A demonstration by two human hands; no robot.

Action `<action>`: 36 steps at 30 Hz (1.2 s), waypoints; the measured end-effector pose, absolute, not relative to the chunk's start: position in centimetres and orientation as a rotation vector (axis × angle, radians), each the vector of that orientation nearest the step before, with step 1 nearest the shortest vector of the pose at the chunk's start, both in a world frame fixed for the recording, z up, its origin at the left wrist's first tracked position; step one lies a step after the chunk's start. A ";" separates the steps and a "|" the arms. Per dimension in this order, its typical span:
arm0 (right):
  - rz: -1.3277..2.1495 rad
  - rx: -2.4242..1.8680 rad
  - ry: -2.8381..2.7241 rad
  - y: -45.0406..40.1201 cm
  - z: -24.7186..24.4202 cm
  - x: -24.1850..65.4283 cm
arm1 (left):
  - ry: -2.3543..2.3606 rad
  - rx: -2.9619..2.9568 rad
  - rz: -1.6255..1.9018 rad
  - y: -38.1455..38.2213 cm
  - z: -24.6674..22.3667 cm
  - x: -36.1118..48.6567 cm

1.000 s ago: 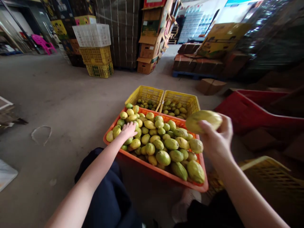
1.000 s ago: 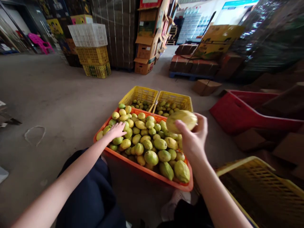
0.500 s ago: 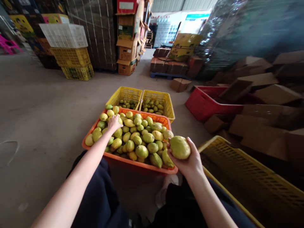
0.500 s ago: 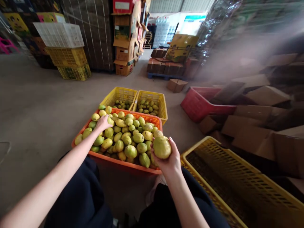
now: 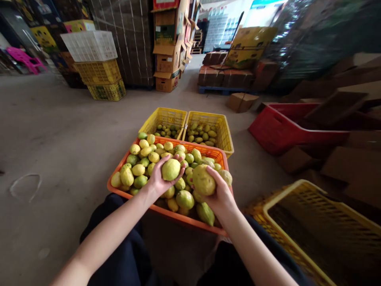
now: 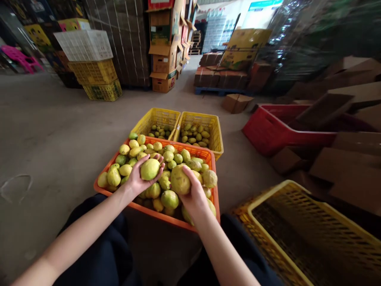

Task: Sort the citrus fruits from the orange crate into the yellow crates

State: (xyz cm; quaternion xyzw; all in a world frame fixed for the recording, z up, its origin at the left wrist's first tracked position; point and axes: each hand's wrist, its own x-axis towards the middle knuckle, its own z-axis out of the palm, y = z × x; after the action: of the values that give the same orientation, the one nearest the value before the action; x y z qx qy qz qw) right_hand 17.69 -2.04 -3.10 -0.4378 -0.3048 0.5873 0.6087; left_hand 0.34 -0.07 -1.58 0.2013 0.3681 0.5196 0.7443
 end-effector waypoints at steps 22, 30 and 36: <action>0.722 -0.973 -1.106 -4.3 -2.4 15.2 | 1.042 1.538 1.199 -1.0 -2.1 0.7; 0.646 -0.891 -1.171 -4.9 -3.4 15.8 | 0.950 1.776 1.290 -1.7 -2.1 0.0; 0.612 -0.880 -1.176 -4.9 -3.4 15.8 | 0.955 1.834 1.307 -1.7 -2.4 -0.2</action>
State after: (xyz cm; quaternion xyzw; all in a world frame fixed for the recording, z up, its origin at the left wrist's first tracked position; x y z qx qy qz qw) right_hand 15.76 -4.92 -3.36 -0.3951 -0.5278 0.2746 0.7000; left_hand -0.21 -1.68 -2.40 0.7050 0.3669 0.5024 0.3407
